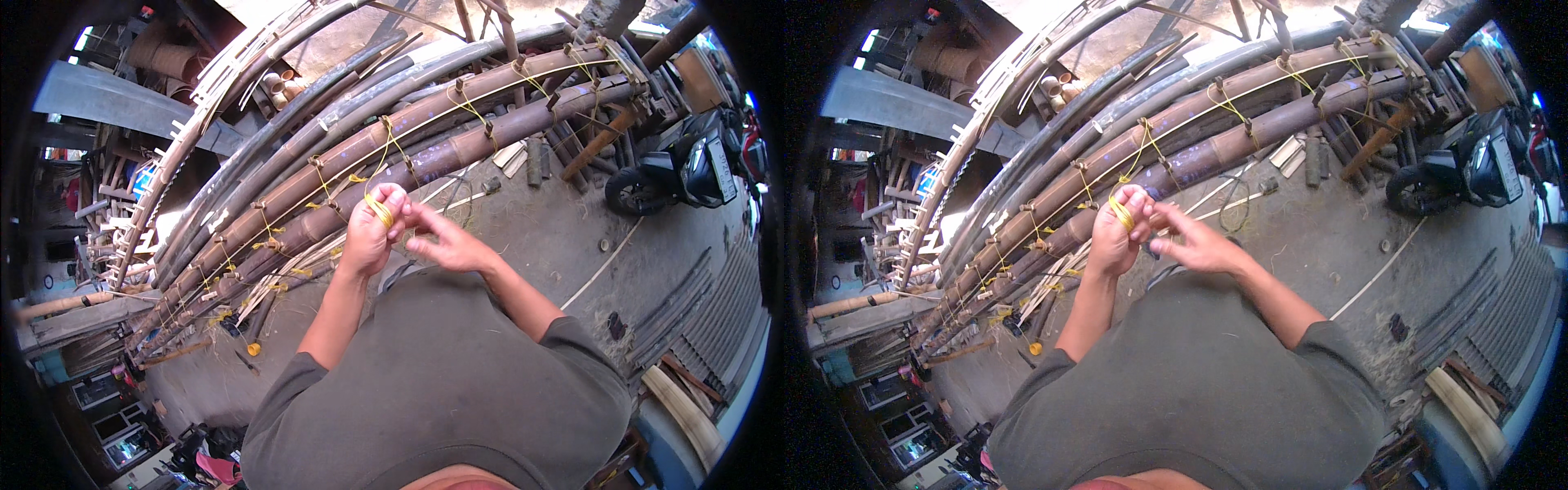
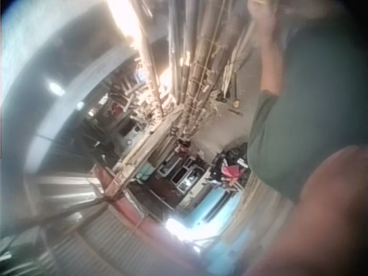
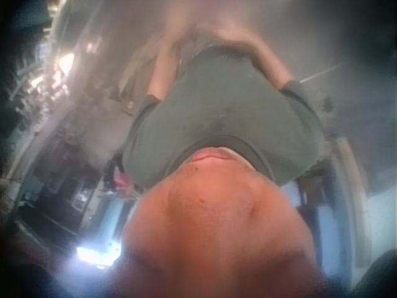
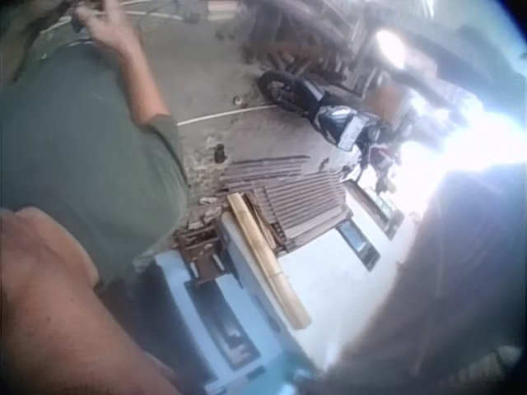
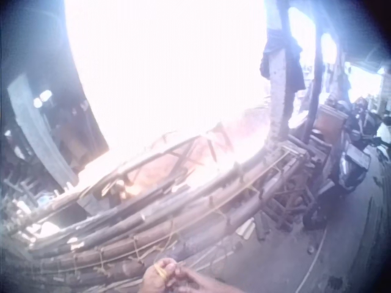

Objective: The person ties yellow string around a horizontal bamboo structure, wrapping and knotting the string at multiple points. The person repeatedly pulls, wraps, and secures the string along the bamboo poles.

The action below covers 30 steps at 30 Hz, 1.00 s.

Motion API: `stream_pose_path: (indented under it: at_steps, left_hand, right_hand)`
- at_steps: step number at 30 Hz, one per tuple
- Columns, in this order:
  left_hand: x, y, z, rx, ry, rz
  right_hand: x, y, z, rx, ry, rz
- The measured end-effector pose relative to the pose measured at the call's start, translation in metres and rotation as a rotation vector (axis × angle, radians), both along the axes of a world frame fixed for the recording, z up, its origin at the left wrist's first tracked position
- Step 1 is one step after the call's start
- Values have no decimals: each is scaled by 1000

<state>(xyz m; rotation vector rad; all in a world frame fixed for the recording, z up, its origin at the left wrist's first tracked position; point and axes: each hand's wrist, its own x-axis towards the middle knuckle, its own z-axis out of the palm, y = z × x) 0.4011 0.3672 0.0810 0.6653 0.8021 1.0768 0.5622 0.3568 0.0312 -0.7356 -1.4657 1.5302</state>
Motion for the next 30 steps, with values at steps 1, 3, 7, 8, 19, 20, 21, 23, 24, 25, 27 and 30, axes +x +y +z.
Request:
stream_pose_path:
  at_steps: [1, 3, 7, 8, 19, 20, 21, 23, 24, 25, 27, 30]
  left_hand:
    - [0, 3, 4, 16, -4, 22]
    - [-6, 7, 18, 47, 18, 71]
    - [-41, 17, 25, 100, 135, 70]
    - [-43, 16, 23, 93, 180, 45]
    - [3, 1, 2, 201, 536, -148]
    - [5, 0, 3, 205, 539, -140]
    - [6, 0, 4, 214, 541, -117]
    - [8, 0, 6, 230, 544, -72]
    - [10, 0, 8, 231, 534, -62]
    - [12, 0, 12, 233, 524, -52]
    - [16, -1, 11, 244, 496, -30]
    - [19, 0, 7, 255, 454, -4]
  right_hand:
    - [4, -2, 0, -62, -18, 204]
    - [15, 0, -11, -232, -17, 544]
    - [58, 13, -22, -447, 11, 175]
    - [68, 20, -16, -449, -20, 140]
    - [46, 38, 16, -380, 227, 59]
    - [46, 38, 16, -388, 226, 68]
    - [45, 39, 16, -397, 225, 80]
    - [44, 40, 19, -413, 227, 92]
    - [43, 40, 22, -423, 228, 93]
    - [42, 40, 24, -433, 230, 92]
    - [41, 40, 25, -443, 253, 118]
    - [38, 42, 25, -423, 246, 122]
